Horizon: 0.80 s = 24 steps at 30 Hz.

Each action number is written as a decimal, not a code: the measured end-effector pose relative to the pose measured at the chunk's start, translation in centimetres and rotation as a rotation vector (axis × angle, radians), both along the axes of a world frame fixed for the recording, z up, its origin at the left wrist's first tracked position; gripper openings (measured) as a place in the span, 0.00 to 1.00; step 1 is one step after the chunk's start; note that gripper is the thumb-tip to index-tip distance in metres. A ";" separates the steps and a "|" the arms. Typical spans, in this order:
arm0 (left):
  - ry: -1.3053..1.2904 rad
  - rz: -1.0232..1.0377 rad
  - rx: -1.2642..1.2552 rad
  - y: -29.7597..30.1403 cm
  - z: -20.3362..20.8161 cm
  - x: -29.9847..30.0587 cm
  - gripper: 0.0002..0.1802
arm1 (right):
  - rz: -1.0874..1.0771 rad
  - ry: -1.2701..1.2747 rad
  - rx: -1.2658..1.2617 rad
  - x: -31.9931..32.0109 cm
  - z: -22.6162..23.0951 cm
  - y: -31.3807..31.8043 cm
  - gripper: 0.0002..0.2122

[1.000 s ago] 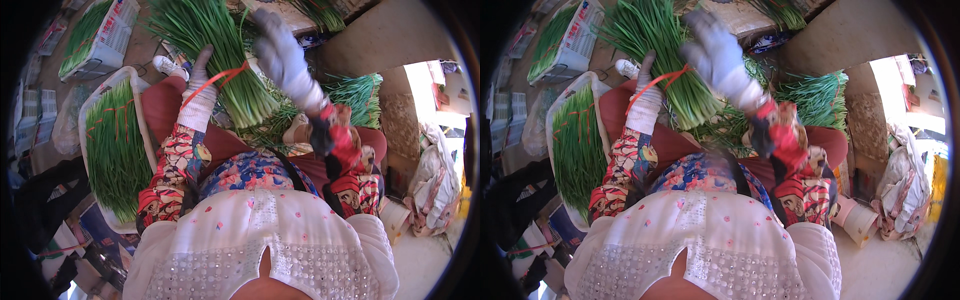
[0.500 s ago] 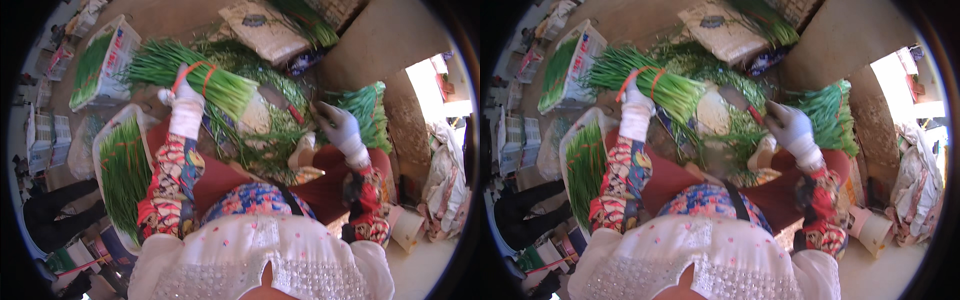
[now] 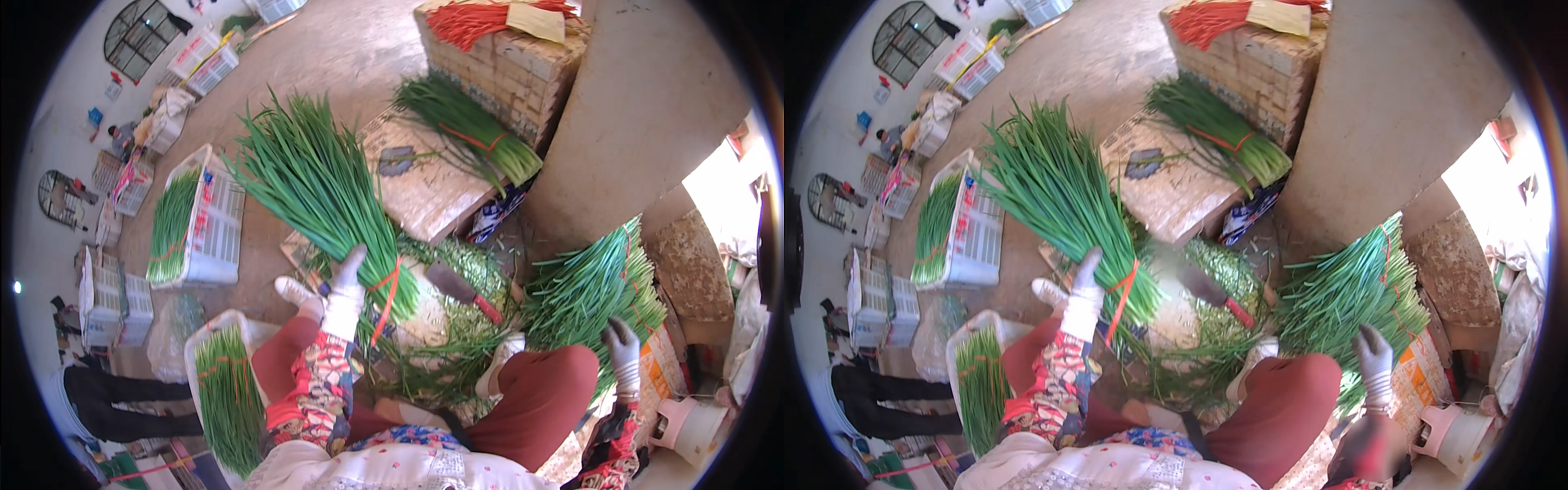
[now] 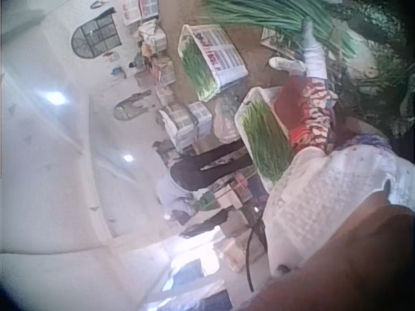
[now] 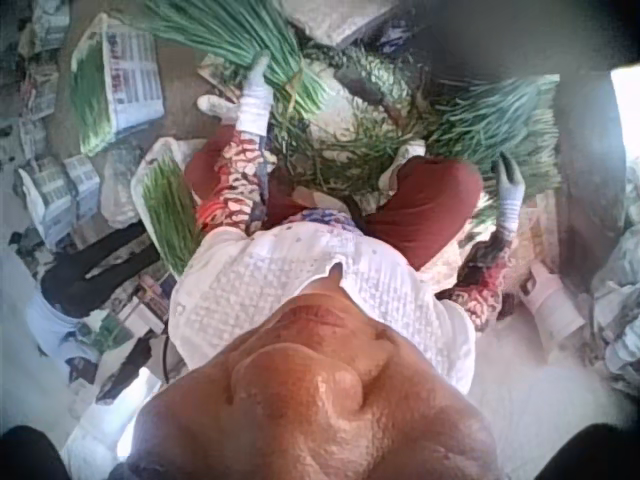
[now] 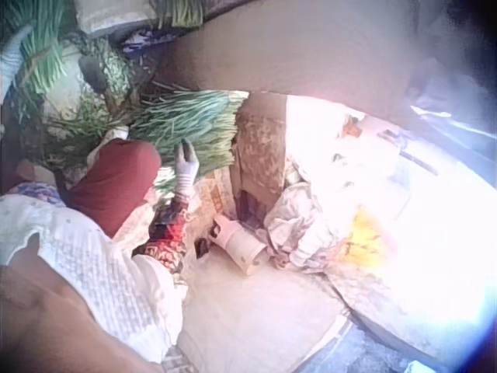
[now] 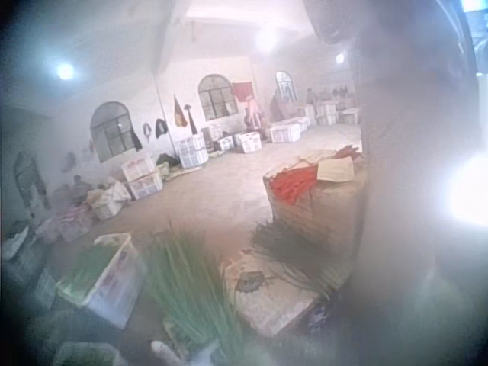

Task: The person trims the root ends of chive bundles using a cleaver on a wooden board, then ties the bundles with red bands and places them into a white plastic tray.

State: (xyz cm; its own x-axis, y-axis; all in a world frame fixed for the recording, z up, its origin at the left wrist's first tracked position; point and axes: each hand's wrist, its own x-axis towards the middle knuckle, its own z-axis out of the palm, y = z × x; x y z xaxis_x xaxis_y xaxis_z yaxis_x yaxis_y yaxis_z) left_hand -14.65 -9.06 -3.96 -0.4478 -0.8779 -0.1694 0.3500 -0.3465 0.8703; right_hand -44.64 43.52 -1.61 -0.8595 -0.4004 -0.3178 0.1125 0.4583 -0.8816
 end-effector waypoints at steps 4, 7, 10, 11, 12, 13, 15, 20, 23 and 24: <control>-0.175 -0.102 -0.376 1.9 2.8 -1.0 0.38 | 0.007 -0.135 0.001 -0.3 -2.4 -2.2 0.18; -0.359 -0.151 -0.593 3.8 2.9 -0.1 0.42 | 0.072 -0.145 -0.082 -1.2 -0.6 -7.3 0.18; -0.040 -0.209 -0.209 3.2 -0.4 3.0 0.39 | 0.285 0.102 -0.034 -2.9 0.3 -11.4 0.17; 0.008 -0.179 -0.064 2.8 -1.4 4.8 0.38 | 0.310 0.105 -0.063 -3.3 0.1 -12.7 0.17; -0.142 -0.126 -0.176 2.5 -2.3 7.2 0.38 | 0.368 0.138 -0.074 -3.5 0.4 -14.2 0.17; -0.388 -0.092 -0.390 2.2 -2.6 9.7 0.37 | 0.408 0.096 -0.043 -3.5 1.3 -15.6 0.17; -0.805 -0.132 -0.833 2.5 -0.5 9.1 0.39 | 0.365 0.002 -0.156 -3.6 1.0 -15.4 0.18; -1.085 -0.140 -1.461 3.5 6.2 5.9 0.46 | 0.226 -0.117 -0.219 -4.4 0.2 -12.2 0.16; -1.086 -0.158 -1.528 4.1 7.5 6.4 0.47 | 0.185 -0.098 -0.328 -3.9 3.0 -12.7 0.12; -1.093 -0.149 -1.561 3.6 7.2 7.0 0.48 | 0.193 -0.065 -0.426 -3.5 4.8 -13.2 0.11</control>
State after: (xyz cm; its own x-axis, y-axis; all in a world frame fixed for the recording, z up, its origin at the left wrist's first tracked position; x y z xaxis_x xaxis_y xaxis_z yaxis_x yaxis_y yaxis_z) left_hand -7.66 -5.43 3.24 -0.7834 -0.4759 0.3996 -0.4417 0.8788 0.1805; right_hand -48.11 30.28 3.19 -0.7405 -0.6570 -0.1415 0.1222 0.0753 -0.9896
